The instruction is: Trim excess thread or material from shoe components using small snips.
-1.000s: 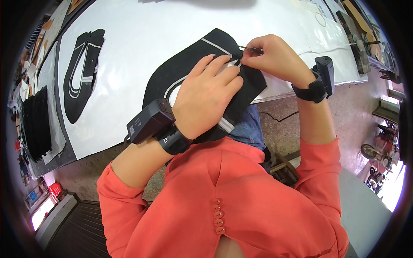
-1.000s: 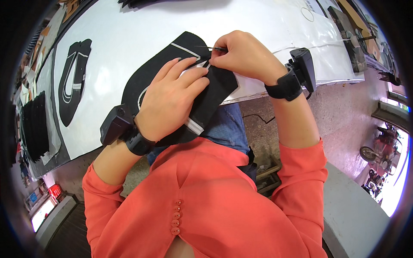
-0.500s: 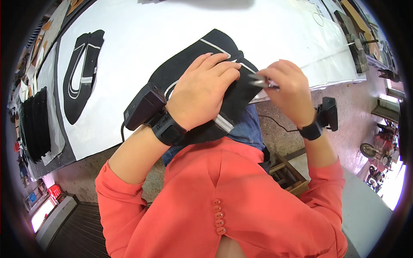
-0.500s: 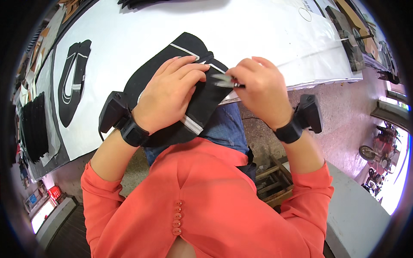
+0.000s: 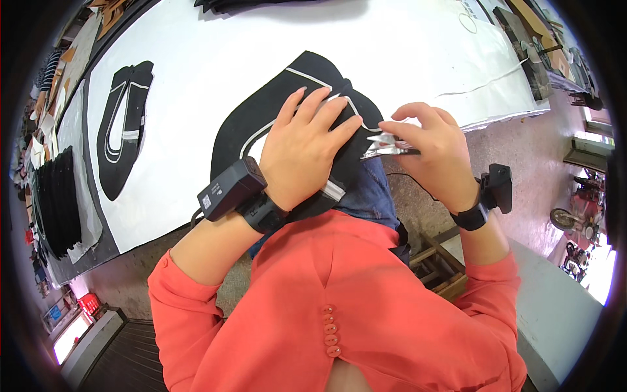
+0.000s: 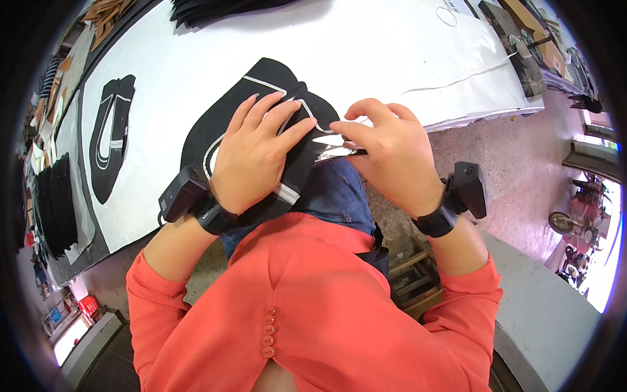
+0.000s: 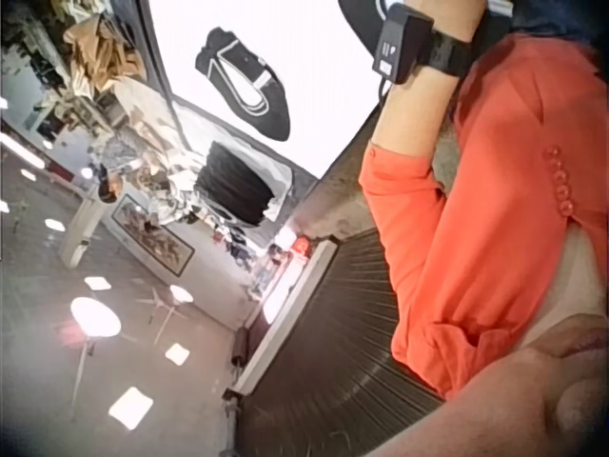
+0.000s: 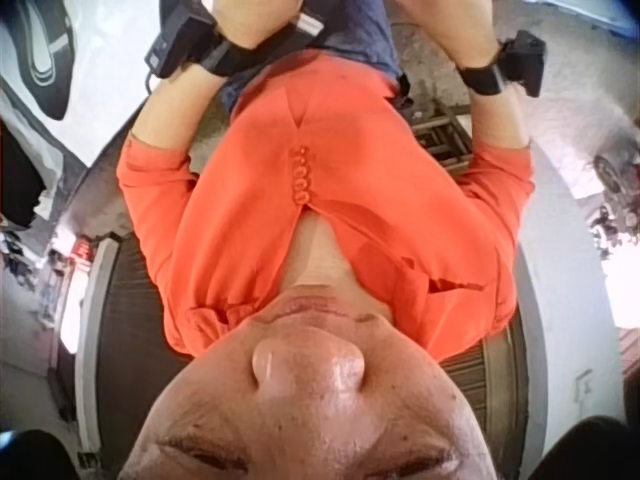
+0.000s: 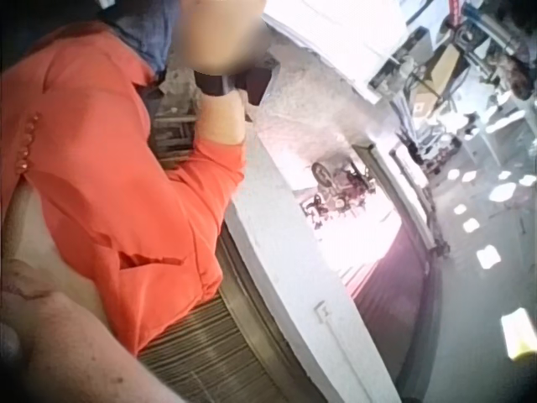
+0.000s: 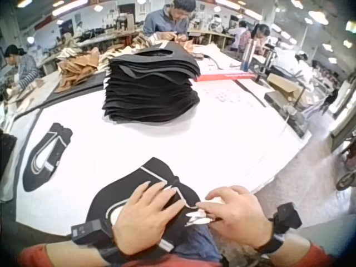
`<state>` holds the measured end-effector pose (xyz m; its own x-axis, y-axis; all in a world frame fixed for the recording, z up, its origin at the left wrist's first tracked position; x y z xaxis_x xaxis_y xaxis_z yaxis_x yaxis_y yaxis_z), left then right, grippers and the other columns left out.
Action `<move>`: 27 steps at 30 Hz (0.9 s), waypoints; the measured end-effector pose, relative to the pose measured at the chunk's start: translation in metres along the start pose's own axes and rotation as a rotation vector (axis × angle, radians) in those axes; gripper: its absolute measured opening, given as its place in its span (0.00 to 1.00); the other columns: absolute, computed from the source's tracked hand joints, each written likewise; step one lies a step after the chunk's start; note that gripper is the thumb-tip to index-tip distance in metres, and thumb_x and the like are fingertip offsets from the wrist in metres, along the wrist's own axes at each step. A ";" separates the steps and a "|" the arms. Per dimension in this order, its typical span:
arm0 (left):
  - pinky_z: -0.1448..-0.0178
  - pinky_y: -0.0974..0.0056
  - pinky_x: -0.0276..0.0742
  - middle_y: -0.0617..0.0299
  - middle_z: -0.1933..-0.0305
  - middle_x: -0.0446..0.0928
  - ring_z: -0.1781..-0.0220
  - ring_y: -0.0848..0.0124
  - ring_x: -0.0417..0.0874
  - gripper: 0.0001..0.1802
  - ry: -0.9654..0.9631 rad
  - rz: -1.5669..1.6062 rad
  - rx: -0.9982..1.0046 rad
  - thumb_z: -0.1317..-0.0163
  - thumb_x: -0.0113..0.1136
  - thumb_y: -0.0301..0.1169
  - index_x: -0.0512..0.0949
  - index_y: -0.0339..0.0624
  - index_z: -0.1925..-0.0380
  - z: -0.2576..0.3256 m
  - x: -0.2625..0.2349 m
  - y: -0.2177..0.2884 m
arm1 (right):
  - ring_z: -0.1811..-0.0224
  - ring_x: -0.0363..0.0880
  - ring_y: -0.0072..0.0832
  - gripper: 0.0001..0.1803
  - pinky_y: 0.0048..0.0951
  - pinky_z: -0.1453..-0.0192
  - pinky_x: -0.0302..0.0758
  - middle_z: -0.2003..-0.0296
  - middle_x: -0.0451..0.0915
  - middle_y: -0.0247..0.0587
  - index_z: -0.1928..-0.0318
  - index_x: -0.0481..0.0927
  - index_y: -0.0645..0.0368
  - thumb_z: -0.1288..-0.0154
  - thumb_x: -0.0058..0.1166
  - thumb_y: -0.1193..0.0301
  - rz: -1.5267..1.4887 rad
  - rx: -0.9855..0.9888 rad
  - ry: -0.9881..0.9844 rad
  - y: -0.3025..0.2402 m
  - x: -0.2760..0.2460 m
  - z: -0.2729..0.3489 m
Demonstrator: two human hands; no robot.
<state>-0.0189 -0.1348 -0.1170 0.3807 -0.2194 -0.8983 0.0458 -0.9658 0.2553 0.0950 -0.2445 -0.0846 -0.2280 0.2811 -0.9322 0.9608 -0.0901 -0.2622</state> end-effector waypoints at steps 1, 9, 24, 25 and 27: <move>0.26 0.46 0.66 0.59 0.39 0.76 0.31 0.55 0.72 0.25 -0.003 0.001 0.001 0.44 0.60 0.21 0.81 0.50 0.44 0.000 0.000 0.002 | 0.67 0.83 0.33 0.16 0.38 0.52 0.79 0.60 0.82 0.33 0.57 0.86 0.53 0.49 0.70 0.69 -0.021 0.069 0.026 0.004 -0.002 0.002; 0.27 0.46 0.67 0.58 0.37 0.74 0.31 0.54 0.71 0.27 0.005 -0.006 0.008 0.47 0.59 0.18 0.80 0.45 0.44 -0.002 0.000 0.002 | 0.69 0.83 0.40 0.19 0.34 0.69 0.77 0.67 0.83 0.41 0.61 0.81 0.58 0.43 0.73 0.59 -0.192 0.400 -0.116 0.022 0.018 0.018; 0.30 0.48 0.71 0.62 0.39 0.79 0.34 0.57 0.77 0.20 0.044 0.023 0.005 0.46 0.62 0.19 0.81 0.42 0.52 0.006 -0.006 -0.006 | 0.63 0.80 0.41 0.08 0.37 0.52 0.75 0.63 0.81 0.38 0.65 0.81 0.58 0.45 0.66 0.76 -0.175 0.103 0.083 0.016 0.020 -0.018; 0.30 0.48 0.71 0.62 0.39 0.79 0.34 0.57 0.77 0.20 0.044 0.024 0.000 0.46 0.62 0.19 0.81 0.42 0.52 0.007 -0.006 -0.007 | 0.64 0.80 0.43 0.07 0.38 0.53 0.75 0.64 0.81 0.39 0.64 0.79 0.58 0.44 0.64 0.77 -0.176 0.098 0.070 0.016 0.019 -0.020; 0.30 0.48 0.71 0.61 0.39 0.79 0.34 0.57 0.77 0.20 0.043 0.017 0.002 0.46 0.62 0.19 0.81 0.43 0.51 0.007 -0.006 -0.008 | 0.64 0.80 0.44 0.07 0.39 0.54 0.75 0.65 0.81 0.40 0.64 0.78 0.59 0.43 0.63 0.78 -0.175 0.123 0.101 0.017 0.015 -0.023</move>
<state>-0.0280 -0.1268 -0.1160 0.4208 -0.2296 -0.8776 0.0367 -0.9623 0.2694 0.1118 -0.2199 -0.0976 -0.3669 0.3959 -0.8418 0.8802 -0.1451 -0.4519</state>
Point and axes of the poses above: each hand's wrist, its own z-axis away from the middle knuckle, its own x-axis out of the palm, y = z × x, the point moved 7 cm from there along -z, towards the middle knuckle
